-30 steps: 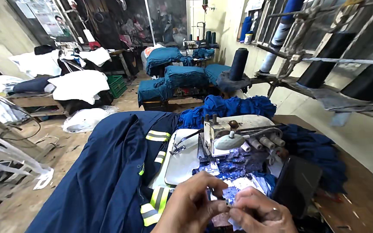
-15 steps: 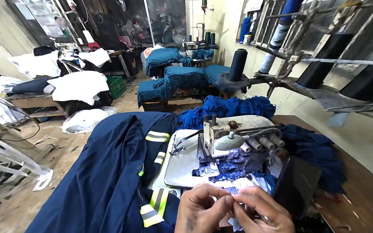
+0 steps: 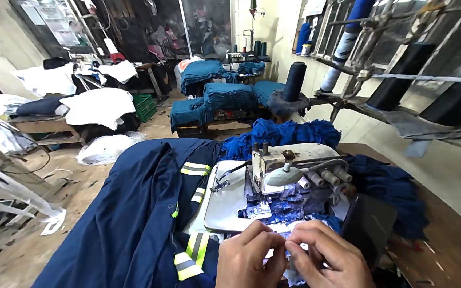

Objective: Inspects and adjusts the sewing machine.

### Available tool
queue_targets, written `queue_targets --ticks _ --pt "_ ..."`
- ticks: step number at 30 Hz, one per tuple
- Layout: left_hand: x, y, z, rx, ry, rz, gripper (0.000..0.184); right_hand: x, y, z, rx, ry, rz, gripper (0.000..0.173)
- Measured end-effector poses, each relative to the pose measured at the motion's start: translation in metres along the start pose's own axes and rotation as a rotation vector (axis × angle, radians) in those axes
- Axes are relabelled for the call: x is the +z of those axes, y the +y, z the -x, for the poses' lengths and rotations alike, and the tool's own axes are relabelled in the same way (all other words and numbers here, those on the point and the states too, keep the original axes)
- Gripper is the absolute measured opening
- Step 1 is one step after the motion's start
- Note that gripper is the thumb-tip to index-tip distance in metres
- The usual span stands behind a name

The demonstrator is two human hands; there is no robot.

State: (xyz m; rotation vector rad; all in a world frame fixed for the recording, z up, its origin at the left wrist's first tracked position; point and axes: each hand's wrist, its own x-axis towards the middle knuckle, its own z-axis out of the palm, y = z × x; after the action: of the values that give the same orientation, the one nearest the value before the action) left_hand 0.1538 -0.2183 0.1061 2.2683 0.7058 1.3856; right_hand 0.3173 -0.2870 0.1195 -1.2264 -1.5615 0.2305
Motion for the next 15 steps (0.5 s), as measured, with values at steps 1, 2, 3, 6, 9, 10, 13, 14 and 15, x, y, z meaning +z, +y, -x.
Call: queue_targets --ticks 1,2,3,6,9,10,13,14,15 --pt "0.000 -0.001 0.000 -0.010 -0.014 0.018 0.004 0.000 0.001 0.000 0.007 -0.010 -0.013 0.012" --pt "-0.001 -0.002 0.000 -0.029 -0.046 0.068 0.008 0.000 0.002 0.001 0.020 -0.011 -0.040 0.014" --pt "-0.003 -0.002 0.000 -0.057 -0.095 0.150 0.016 0.001 0.004 0.001 0.041 -0.007 -0.085 0.016" --pt "-0.005 -0.002 0.001 -0.208 -0.264 0.481 0.039 0.000 0.009 0.002 0.098 0.004 -0.218 0.018" --pt "-0.003 0.003 -0.001 -0.409 -0.330 0.760 0.036 0.000 0.011 0.002 0.121 0.012 -0.262 0.019" --pt "-0.002 0.004 -0.002 -0.464 -0.319 0.827 0.031 0.000 0.011 0.002 0.124 0.014 -0.269 0.019" --pt "-0.001 0.002 -0.005 -0.580 -0.283 0.961 0.017 -0.002 0.010 0.003 0.130 0.027 -0.263 0.018" --pt "-0.001 0.001 -0.006 -0.608 -0.279 0.986 0.014 -0.003 0.010 0.003 0.129 0.031 -0.260 0.017" --pt "-0.001 0.001 -0.006 -0.628 -0.275 1.008 0.010 -0.003 0.011 0.003 0.125 0.035 -0.256 0.017"
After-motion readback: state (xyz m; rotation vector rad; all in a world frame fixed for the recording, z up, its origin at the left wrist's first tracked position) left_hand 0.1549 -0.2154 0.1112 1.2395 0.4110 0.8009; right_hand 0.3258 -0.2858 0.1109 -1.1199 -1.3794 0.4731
